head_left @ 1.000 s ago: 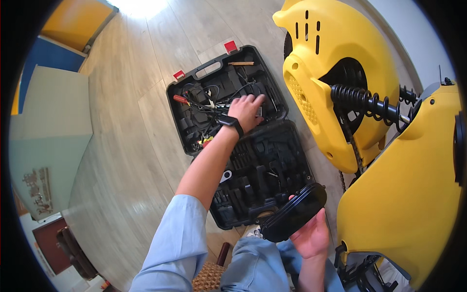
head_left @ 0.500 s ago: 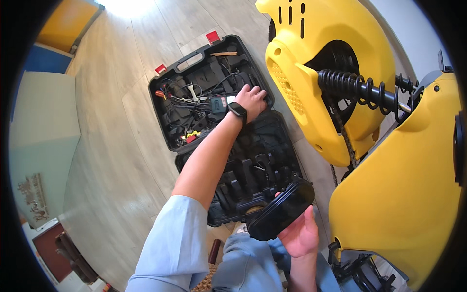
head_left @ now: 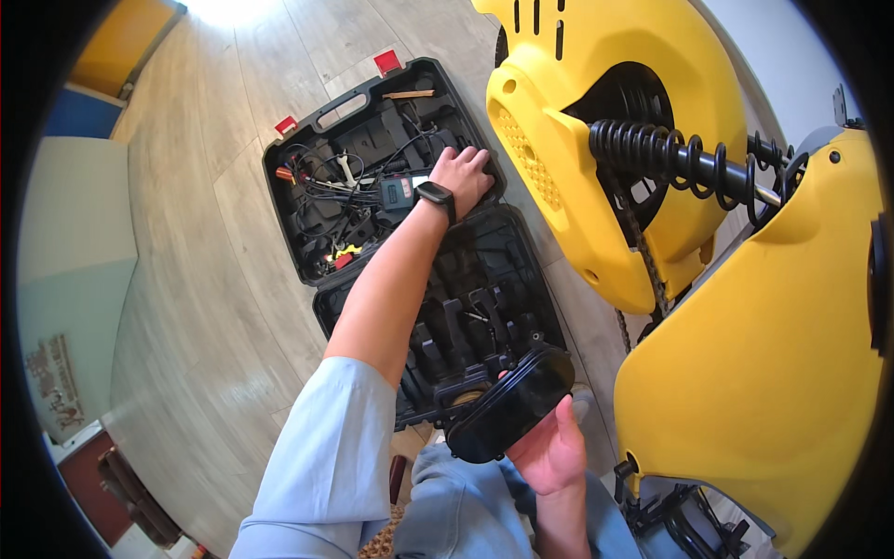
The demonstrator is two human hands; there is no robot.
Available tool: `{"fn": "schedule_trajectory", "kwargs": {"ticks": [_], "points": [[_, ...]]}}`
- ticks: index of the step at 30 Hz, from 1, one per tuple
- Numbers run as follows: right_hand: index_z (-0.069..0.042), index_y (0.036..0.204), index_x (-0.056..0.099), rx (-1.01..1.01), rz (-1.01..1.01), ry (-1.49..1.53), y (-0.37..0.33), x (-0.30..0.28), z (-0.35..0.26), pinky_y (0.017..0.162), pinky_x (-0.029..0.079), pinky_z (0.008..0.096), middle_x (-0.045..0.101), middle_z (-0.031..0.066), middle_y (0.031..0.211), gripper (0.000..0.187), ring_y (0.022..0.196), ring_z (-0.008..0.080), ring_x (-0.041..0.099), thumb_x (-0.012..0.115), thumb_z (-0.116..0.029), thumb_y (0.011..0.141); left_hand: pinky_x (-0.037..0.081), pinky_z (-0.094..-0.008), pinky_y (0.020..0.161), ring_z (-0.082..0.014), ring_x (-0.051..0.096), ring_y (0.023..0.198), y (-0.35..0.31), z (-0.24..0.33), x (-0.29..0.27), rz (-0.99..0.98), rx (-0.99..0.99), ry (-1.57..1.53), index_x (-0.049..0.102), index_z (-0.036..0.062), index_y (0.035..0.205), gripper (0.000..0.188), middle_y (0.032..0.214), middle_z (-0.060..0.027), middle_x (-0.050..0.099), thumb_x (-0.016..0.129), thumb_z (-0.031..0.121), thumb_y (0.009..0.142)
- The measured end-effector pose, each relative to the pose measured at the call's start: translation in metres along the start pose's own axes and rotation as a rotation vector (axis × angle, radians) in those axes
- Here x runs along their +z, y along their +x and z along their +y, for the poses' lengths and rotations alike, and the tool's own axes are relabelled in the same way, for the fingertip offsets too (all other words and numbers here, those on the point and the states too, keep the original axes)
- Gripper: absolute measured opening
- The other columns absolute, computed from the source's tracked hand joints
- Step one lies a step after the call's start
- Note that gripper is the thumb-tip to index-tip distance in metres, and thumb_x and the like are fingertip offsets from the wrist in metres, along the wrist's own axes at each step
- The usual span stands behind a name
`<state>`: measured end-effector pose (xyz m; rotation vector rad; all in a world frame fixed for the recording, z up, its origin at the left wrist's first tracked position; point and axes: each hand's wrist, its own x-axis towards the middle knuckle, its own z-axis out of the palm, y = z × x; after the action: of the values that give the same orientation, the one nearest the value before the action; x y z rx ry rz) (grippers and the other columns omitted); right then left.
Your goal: Install a component onto the frame of a yellow electric scooter using a screwdriver.
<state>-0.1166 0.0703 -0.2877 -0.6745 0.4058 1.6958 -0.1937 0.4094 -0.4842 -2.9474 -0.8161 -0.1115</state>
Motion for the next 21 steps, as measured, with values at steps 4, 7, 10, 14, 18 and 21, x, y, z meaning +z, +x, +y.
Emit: {"fn": "schedule_trajectory", "kwargs": {"ticks": [4,7,10,14,18,21], "points": [[-0.012,0.152,0.032,-0.006,0.024,0.039,-0.002,-0.002,0.001,0.113,0.035,0.0534,0.04,0.0115,0.153,0.07,0.137,0.0313,0.044,0.051,-0.052,0.098,0.044,-0.0362,0.09,-0.0177,0.056,0.111,-0.002,-0.009,-0.014,-0.152,0.044,-0.065,0.074,0.0213,0.09,0.015,0.109,-0.0003,0.061,0.061,0.019,0.083],[-0.013,0.152,0.032,0.001,-0.006,0.051,0.001,0.003,0.0,0.113,0.035,0.0538,0.039,0.0109,0.154,0.068,0.137,0.0312,0.043,0.048,-0.052,0.099,0.048,-0.0368,0.09,-0.0216,0.062,0.106,-0.02,-0.021,-0.032,0.128,0.094,-0.307,0.075,0.0177,0.087,0.011,0.108,-0.001,0.066,0.065,0.015,0.083],[-0.013,0.151,0.036,-0.058,-0.013,0.051,-0.001,0.005,-0.006,0.11,0.038,0.0523,0.041,0.0134,0.152,0.064,0.134,0.0306,0.047,0.043,-0.053,0.101,0.053,-0.0358,0.084,-0.0194,0.066,0.092,-0.039,0.01,-0.087,0.487,-0.321,-0.865,0.072,0.0078,0.089,0.009,0.101,-0.0073,0.07,0.064,0.01,0.092],[-0.012,0.147,0.042,-0.137,0.03,-0.012,-0.001,0.005,-0.011,0.106,0.043,0.049,0.048,0.0176,0.145,0.061,0.127,0.0289,0.054,0.039,-0.053,0.102,0.051,-0.0276,0.075,-0.0102,0.058,0.076,-0.117,0.047,-0.149,0.411,-0.772,-1.691,0.063,0.0004,0.093,0.014,0.084,-0.0025,0.062,0.056,0.01,0.1],[-0.012,0.146,0.043,-0.147,0.111,-0.041,0.002,0.005,-0.01,0.105,0.045,0.0469,0.053,0.015,0.142,0.057,0.125,0.0284,0.055,0.04,-0.05,0.103,0.047,-0.0267,0.058,-0.0093,0.051,0.06,-0.195,0.068,-0.121,0.078,-1.081,-1.488,0.063,0.0035,0.092,0.01,0.071,-0.0005,0.049,0.057,0.009,0.098],[-0.012,0.146,0.043,-0.149,0.149,-0.064,0.003,0.003,-0.008,0.106,0.044,0.0468,0.053,0.0128,0.142,0.056,0.126,0.0282,0.055,0.04,-0.049,0.103,0.051,-0.0327,0.057,-0.0161,0.055,0.056,-0.21,0.069,-0.083,0.045,-0.946,-0.87,0.066,0.0063,0.096,0.01,0.069,-0.0062,0.045,0.057,0.006,0.091]]}}
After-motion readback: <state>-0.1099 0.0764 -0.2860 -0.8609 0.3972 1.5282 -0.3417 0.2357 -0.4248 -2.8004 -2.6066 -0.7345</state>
